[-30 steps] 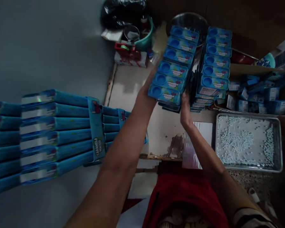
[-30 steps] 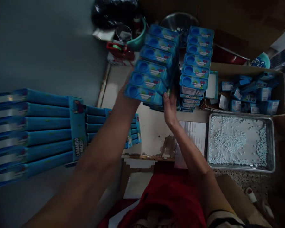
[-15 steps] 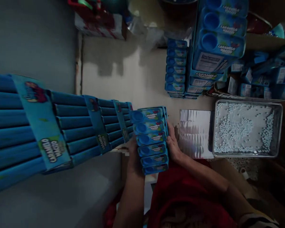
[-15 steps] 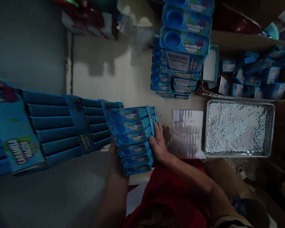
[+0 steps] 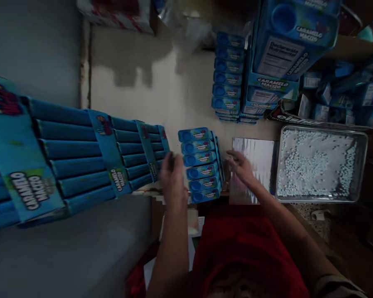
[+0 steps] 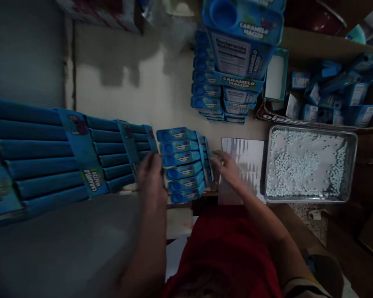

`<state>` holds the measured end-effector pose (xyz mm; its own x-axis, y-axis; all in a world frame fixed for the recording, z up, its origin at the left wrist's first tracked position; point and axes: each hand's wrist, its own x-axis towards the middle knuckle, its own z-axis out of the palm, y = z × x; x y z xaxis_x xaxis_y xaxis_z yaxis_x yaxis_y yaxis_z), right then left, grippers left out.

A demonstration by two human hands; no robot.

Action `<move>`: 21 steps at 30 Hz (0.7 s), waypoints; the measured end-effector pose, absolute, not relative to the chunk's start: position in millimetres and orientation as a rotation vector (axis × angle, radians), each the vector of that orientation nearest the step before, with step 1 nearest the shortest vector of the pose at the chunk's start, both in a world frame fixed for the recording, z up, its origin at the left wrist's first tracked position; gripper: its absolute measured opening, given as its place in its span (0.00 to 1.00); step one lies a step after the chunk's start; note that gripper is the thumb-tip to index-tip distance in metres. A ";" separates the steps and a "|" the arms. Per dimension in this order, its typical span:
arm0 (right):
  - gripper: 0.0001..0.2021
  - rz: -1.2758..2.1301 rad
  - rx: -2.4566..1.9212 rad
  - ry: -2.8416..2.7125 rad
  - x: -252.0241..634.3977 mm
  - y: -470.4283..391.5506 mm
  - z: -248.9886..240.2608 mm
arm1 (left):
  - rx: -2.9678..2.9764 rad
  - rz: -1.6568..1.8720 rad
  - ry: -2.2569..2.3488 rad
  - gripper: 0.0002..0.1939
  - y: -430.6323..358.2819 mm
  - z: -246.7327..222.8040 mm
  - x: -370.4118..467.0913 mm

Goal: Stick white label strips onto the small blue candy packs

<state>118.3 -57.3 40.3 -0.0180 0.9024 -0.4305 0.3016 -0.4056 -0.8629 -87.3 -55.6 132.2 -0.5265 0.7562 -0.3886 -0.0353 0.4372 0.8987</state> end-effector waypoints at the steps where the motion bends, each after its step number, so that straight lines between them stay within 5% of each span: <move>1: 0.17 1.211 -1.899 -1.398 140.5 -48.8 37.1 | 0.765 1.304 1.952 0.27 -65.9 141.6 -80.6; 4: 0.24 0.697 -2.256 -1.814 201.2 -22.0 24.4 | 1.524 1.505 1.879 0.19 -90.7 157.2 -41.6; 6: 0.25 0.616 -2.289 -2.094 227.2 -7.2 14.8 | 1.912 1.279 1.554 0.16 -86.2 144.5 -5.1; 13: 0.09 0.855 -2.054 -2.257 254.5 18.6 -2.4 | 1.720 0.131 1.804 0.21 16.2 37.7 71.4; 21: 0.10 0.971 -1.880 -2.100 265.5 15.9 4.3 | 1.828 -0.155 1.707 0.16 21.0 56.6 53.4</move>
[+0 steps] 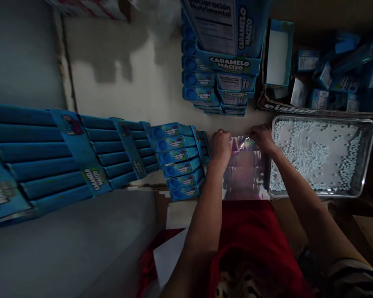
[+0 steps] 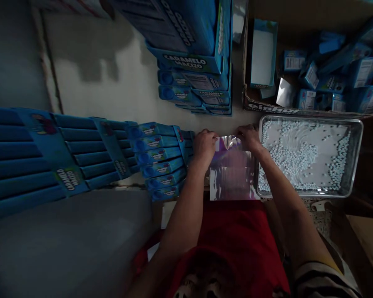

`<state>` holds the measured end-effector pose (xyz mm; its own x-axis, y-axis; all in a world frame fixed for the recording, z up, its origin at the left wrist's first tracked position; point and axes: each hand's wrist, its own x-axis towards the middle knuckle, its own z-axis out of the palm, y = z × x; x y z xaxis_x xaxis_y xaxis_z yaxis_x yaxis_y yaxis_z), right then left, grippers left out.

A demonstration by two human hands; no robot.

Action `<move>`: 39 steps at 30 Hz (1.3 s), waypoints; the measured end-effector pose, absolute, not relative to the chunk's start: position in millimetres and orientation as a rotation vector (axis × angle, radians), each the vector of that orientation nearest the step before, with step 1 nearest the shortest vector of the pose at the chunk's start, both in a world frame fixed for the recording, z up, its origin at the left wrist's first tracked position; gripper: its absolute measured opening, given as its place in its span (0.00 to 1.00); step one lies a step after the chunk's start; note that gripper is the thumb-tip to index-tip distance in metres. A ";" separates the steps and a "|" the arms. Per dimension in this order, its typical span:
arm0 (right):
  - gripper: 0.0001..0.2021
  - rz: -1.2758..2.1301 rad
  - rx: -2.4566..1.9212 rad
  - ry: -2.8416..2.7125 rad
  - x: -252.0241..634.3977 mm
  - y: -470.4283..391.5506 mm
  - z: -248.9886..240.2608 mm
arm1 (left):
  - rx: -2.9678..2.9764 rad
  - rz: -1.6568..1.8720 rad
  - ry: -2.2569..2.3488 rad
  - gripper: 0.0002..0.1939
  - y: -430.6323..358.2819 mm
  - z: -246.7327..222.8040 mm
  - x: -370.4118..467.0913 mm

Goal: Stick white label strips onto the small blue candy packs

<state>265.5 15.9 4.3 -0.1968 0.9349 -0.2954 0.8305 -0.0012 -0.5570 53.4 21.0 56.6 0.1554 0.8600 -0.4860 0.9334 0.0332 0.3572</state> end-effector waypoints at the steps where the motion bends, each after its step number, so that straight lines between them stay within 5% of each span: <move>1: 0.11 0.894 -1.883 -2.083 260.7 11.6 8.9 | 1.828 -0.170 1.706 0.17 20.3 60.6 51.8; 18: 0.24 0.595 -1.841 -2.172 162.1 -76.4 12.7 | 1.734 -0.400 1.805 0.19 22.8 86.6 48.4; 26: 0.14 0.809 -1.964 -1.995 170.4 -86.5 36.2 | 1.734 -0.291 1.784 0.16 18.8 83.1 43.5; 31: 0.09 1.091 -1.957 -1.557 181.8 -87.5 79.7 | 1.682 -0.069 1.836 0.17 18.8 75.5 48.3; 36: 0.16 1.421 -1.732 -0.908 197.8 -84.9 147.9 | 1.373 0.506 1.795 0.15 9.6 89.5 51.9; 39: 0.19 1.547 -1.613 -0.745 206.1 -73.9 175.2 | 0.783 0.641 1.528 0.26 -4.5 108.9 50.4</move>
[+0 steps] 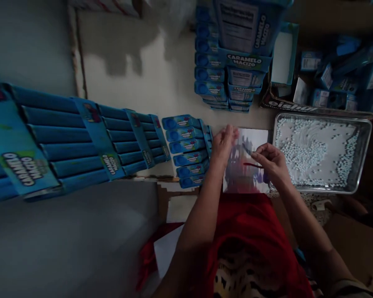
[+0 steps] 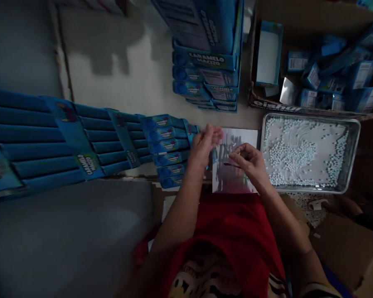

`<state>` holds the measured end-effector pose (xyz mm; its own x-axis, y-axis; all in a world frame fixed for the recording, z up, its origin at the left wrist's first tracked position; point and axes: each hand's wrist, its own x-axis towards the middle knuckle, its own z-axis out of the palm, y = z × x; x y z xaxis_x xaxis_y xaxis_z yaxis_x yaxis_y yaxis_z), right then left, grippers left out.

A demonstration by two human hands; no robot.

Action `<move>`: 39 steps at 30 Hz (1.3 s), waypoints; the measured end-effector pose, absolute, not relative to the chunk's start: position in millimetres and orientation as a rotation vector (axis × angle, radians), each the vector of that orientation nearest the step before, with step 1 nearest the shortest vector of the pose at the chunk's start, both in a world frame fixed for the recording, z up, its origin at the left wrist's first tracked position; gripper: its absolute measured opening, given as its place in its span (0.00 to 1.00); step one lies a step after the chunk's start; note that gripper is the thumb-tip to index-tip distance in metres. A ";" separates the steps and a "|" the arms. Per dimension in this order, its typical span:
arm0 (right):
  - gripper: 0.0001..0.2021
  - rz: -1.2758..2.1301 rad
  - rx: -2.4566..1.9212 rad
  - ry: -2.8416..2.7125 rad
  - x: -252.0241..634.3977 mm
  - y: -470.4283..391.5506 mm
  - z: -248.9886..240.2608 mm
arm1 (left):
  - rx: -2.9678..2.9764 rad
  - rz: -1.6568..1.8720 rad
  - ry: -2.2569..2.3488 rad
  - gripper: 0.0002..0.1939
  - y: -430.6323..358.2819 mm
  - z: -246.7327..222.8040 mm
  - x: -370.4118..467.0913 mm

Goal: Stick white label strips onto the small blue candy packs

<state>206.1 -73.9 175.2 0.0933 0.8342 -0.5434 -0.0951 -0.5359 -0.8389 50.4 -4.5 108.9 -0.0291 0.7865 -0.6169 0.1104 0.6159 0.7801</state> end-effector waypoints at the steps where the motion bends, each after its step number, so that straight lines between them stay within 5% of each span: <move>1: 0.19 1.584 -1.581 -0.707 208.1 -70.2 180.6 | 0.595 0.620 1.411 0.31 -9.8 115.3 49.9; 5: 0.20 1.634 -1.542 -0.644 213.4 -61.9 188.1 | 0.250 0.583 1.035 0.38 -28.4 136.8 48.7; 17: 0.19 1.633 -1.693 -0.624 141.9 -25.0 181.2 | 0.536 0.969 1.515 0.17 -34.0 179.8 -20.9; 25: 0.12 1.213 -1.891 -1.347 48.8 40.4 159.8 | 0.649 1.134 1.692 0.11 11.8 152.4 -109.8; 39: 0.10 1.057 -2.064 -1.465 27.4 53.9 161.7 | 0.415 1.048 1.528 0.12 35.9 134.2 -129.9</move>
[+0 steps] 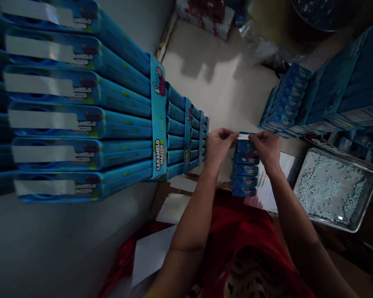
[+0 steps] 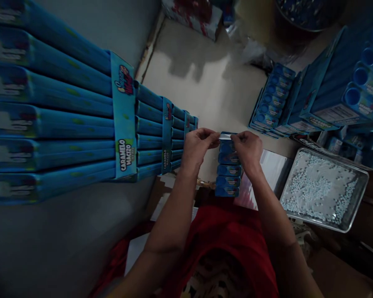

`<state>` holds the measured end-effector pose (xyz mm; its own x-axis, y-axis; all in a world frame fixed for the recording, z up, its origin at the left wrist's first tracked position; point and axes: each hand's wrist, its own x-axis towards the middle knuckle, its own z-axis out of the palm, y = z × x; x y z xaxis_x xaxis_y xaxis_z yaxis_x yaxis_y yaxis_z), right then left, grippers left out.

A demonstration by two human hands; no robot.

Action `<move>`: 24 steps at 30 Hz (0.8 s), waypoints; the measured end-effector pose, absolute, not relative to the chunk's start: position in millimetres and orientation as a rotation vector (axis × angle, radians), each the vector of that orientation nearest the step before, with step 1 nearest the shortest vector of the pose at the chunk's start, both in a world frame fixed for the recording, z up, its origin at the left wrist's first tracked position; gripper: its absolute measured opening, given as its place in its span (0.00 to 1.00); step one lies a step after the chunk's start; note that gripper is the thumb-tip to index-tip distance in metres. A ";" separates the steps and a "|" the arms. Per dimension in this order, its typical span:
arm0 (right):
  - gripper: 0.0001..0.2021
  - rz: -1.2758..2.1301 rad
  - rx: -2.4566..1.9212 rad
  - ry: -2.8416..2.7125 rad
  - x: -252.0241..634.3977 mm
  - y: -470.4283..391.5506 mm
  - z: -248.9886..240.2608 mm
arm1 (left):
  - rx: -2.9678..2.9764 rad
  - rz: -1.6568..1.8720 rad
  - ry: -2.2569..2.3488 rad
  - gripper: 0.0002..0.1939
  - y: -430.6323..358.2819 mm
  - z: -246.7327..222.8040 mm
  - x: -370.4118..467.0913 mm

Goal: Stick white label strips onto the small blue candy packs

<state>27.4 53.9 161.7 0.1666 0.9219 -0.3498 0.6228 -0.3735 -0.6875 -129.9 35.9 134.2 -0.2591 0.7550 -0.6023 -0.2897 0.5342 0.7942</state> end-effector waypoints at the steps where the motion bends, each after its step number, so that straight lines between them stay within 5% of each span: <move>1: 0.10 1.058 -2.068 -1.468 27.2 54.1 161.5 | 0.416 1.052 1.521 0.12 35.6 133.4 -130.1; 14: 0.10 0.889 -2.229 -1.568 24.7 63.1 157.8 | 0.077 1.020 1.303 0.27 32.7 94.0 -122.4; 20: 0.14 1.052 -2.029 -1.371 35.3 61.3 155.3 | 0.099 1.063 1.329 0.23 35.3 78.0 -106.6; 24: 0.17 1.102 -1.865 -1.149 37.4 57.7 161.7 | 0.397 1.241 1.755 0.18 17.3 104.6 -117.3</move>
